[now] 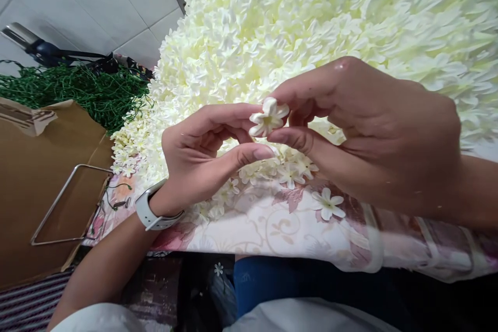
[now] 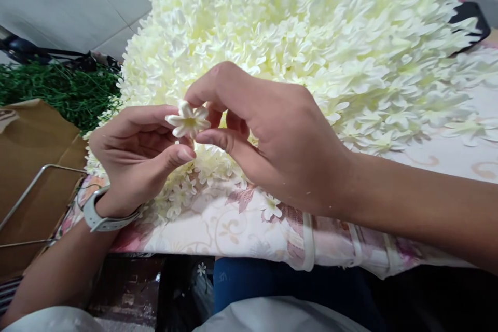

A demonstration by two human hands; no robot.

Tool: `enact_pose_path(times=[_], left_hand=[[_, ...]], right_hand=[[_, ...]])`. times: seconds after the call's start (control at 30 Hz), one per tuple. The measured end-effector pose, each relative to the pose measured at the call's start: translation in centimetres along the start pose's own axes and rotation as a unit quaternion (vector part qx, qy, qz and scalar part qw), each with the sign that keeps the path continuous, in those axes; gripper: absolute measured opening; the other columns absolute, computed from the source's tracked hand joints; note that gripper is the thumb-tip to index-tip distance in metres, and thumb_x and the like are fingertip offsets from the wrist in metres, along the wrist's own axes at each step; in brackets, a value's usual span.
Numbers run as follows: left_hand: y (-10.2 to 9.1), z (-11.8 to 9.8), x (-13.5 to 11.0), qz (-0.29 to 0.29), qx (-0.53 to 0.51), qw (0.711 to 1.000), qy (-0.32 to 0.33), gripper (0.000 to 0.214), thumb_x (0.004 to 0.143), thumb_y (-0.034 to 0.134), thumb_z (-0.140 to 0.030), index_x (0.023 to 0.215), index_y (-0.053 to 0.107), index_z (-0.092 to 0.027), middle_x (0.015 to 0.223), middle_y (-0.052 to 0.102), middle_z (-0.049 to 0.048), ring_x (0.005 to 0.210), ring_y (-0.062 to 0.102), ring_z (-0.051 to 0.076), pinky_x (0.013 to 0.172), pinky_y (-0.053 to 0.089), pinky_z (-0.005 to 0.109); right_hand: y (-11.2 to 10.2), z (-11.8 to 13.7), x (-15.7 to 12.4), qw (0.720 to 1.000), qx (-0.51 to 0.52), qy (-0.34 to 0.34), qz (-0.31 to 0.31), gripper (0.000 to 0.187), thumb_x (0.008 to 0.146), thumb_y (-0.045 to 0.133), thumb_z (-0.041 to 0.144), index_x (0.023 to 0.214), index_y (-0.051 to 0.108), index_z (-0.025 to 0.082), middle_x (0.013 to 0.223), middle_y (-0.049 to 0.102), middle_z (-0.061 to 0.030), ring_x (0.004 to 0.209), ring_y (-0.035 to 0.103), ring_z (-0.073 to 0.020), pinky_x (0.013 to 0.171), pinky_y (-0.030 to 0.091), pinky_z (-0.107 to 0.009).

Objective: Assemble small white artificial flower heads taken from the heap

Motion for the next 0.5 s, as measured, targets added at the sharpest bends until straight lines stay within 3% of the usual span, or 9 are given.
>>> enact_pose_path(times=[0.07, 0.17, 0.37, 0.5], left_hand=[[-0.19, 0.04, -0.01, -0.016, 0.021, 1.000, 0.006, 0.024, 0.084, 0.088, -0.032, 0.107, 0.081, -0.034, 0.087, 0.078, -0.0040, 0.076, 0.074, 0.011, 0.069, 0.066, 0.025], [-0.40, -0.08, -0.03, -0.015, 0.061, 0.997, 0.053, 0.022, 0.088, 0.084, -0.034, 0.109, 0.080, -0.035, 0.089, 0.077, -0.0028, 0.076, 0.071, 0.011, 0.066, 0.064, 0.027], [-0.94, -0.23, -0.14, -0.017, 0.159, 0.979, 0.123, 0.036, 0.085, 0.085, -0.022, 0.117, 0.077, -0.038, 0.100, 0.076, -0.0002, 0.080, 0.069, 0.014, 0.070, 0.061, 0.034], [-0.85, -0.38, -0.24, -0.011, 0.233, 0.951, 0.203, 0.037, 0.086, 0.084, -0.025, 0.118, 0.076, -0.040, 0.098, 0.076, -0.0005, 0.078, 0.070, 0.015, 0.068, 0.062, 0.034]], right_hand=[[-0.11, 0.04, 0.16, 1.000, 0.019, 0.006, 0.007, 0.001, 0.105, 0.061, 0.026, 0.104, 0.062, 0.027, 0.094, 0.074, 0.0031, 0.074, 0.069, -0.0128, 0.064, 0.054, -0.030], [-0.25, 0.18, 0.37, 1.000, 0.014, -0.003, 0.021, 0.011, 0.105, 0.059, 0.023, 0.096, 0.064, 0.027, 0.088, 0.073, 0.0030, 0.074, 0.068, -0.0138, 0.070, 0.056, -0.031], [-0.21, 0.37, 0.59, 0.995, 0.090, -0.012, 0.038, 0.015, 0.105, 0.057, 0.022, 0.111, 0.071, 0.024, 0.092, 0.075, -0.0007, 0.073, 0.069, -0.0150, 0.069, 0.058, -0.033], [-0.06, 0.22, 0.60, 0.991, 0.124, 0.030, 0.043, 0.014, 0.104, 0.061, 0.026, 0.105, 0.074, 0.025, 0.098, 0.079, -0.0003, 0.079, 0.073, -0.0156, 0.067, 0.060, -0.030]])
Point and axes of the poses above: each hand's wrist, its own x-axis towards the middle knuckle, its own y-axis out of the palm, z = x × y, the point moved 3 cm from there along x, towards the middle knuckle
